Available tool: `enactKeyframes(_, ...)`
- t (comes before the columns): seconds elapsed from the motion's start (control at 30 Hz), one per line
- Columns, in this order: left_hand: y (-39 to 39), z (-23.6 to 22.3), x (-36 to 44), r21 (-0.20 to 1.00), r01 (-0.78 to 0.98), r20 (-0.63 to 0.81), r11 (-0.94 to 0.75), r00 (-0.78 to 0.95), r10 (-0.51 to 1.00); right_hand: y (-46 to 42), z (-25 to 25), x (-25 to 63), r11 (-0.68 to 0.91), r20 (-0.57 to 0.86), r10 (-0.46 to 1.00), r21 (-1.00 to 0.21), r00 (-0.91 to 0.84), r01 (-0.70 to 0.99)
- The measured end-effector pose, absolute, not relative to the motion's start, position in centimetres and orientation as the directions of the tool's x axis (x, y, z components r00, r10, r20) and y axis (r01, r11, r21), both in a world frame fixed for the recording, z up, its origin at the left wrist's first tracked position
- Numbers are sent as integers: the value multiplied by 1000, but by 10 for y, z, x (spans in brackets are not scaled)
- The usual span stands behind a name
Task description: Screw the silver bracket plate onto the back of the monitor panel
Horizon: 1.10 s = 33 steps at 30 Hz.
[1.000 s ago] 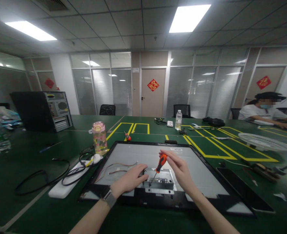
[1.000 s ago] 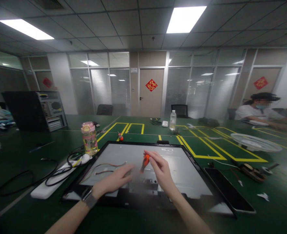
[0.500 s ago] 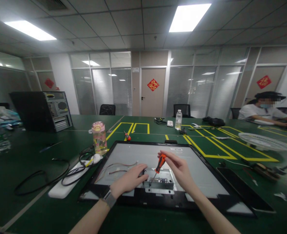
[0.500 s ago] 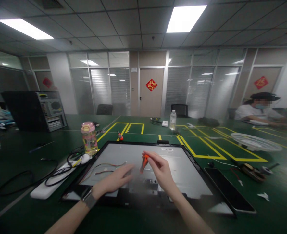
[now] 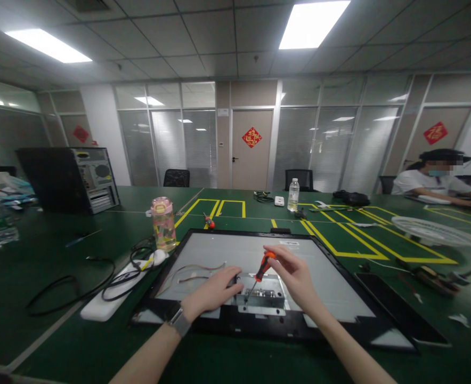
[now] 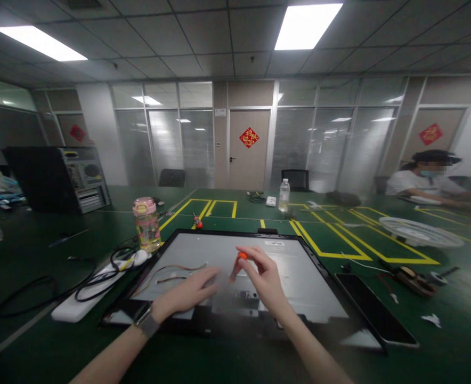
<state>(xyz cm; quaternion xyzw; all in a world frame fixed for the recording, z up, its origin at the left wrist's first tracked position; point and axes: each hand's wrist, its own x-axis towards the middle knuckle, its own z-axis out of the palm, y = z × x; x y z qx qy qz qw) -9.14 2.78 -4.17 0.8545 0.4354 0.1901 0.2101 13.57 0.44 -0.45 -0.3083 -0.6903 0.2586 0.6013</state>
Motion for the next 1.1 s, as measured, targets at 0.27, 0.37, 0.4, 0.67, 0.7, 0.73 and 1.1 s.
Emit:
enactKeyframes(0.27,28,-42,-91,520,677,123,-521,544,830,5,-5,137,641,630,764,-765,-139,63)
enactKeyframes(0.37,27,-41,-91,522,677,122,-518,542,831,6,-7,136,660,651,752,-745,-104,102)
enactKeyframes(0.4,27,-41,-91,524,676,124,-519,542,831,6,-7,136,673,667,739,-729,-96,126)
enactKeyframes(0.67,24,-37,-89,522,693,106,-498,527,843,7,-9,136,638,627,769,-766,-127,83)
enactKeyframes(0.7,24,-36,-89,522,693,105,-497,525,844,8,-9,135,641,633,767,-762,-109,85)
enactKeyframes(0.73,24,-36,-89,523,693,104,-495,525,845,8,-9,135,647,640,763,-758,-92,86)
enactKeyframes(1.1,30,-45,-92,516,668,140,-537,553,822,10,-12,135,469,486,858,-873,-164,-136)
